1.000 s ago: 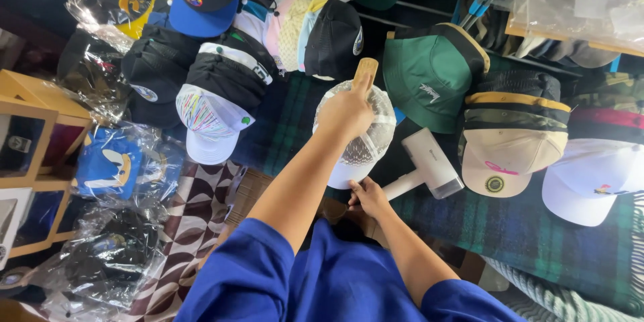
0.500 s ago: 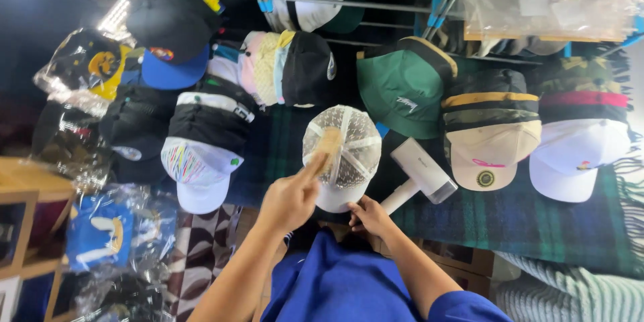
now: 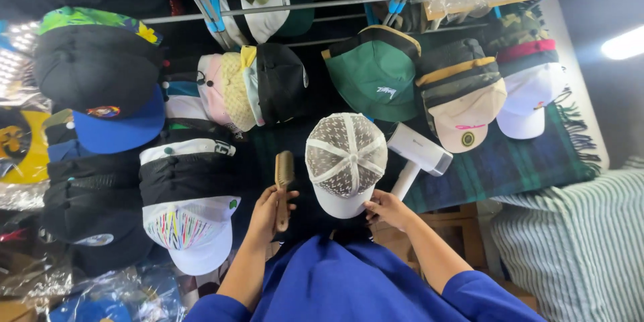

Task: Cleaning various baseball caps using a small brush and a hair dryer while they are mounted on a hat block.

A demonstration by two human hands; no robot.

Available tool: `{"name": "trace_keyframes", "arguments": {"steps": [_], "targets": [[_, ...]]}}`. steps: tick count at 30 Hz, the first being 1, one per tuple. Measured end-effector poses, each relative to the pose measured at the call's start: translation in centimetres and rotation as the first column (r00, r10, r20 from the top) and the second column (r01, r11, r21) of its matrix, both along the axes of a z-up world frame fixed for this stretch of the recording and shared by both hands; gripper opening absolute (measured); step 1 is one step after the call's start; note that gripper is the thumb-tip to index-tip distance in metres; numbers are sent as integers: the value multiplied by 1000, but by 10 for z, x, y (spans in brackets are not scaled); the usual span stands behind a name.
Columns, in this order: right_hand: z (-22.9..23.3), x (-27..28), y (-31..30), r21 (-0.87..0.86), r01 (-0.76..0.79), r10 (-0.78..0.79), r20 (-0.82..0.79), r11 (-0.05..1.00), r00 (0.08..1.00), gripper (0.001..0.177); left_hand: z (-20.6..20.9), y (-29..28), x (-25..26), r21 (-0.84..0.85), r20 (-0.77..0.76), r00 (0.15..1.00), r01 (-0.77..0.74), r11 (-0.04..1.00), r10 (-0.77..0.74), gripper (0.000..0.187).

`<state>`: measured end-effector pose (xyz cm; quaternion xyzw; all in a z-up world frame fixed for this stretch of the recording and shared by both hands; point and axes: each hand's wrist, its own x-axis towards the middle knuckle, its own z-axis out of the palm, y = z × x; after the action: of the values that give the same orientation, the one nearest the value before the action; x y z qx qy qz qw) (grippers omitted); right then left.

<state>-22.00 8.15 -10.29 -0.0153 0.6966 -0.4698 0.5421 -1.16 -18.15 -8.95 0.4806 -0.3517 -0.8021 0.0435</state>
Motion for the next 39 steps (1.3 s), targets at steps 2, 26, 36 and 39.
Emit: {"name": "trace_keyframes", "arguments": {"steps": [2, 26, 36, 39], "targets": [[-12, -1, 4, 17, 54, -54, -27, 998, 998, 33, -3, -6, 0, -31, 70, 994, 91, 995, -89, 38], [63, -53, -70, -113, 413, -422, -406, 904, 811, 34, 97, -39, -55, -537, 10, 884, 400, 743, -468, 59], [79, -55, -57, -197, 333, -370, -199, 922, 907, 40, 72, 14, -62, -363, -41, 984, 147, 920, -174, 54], [64, -72, -42, -255, 265, -307, -139, 930, 942, 46, 55, 28, -65, -386, -44, 994, 71, 920, -96, 52]]}}
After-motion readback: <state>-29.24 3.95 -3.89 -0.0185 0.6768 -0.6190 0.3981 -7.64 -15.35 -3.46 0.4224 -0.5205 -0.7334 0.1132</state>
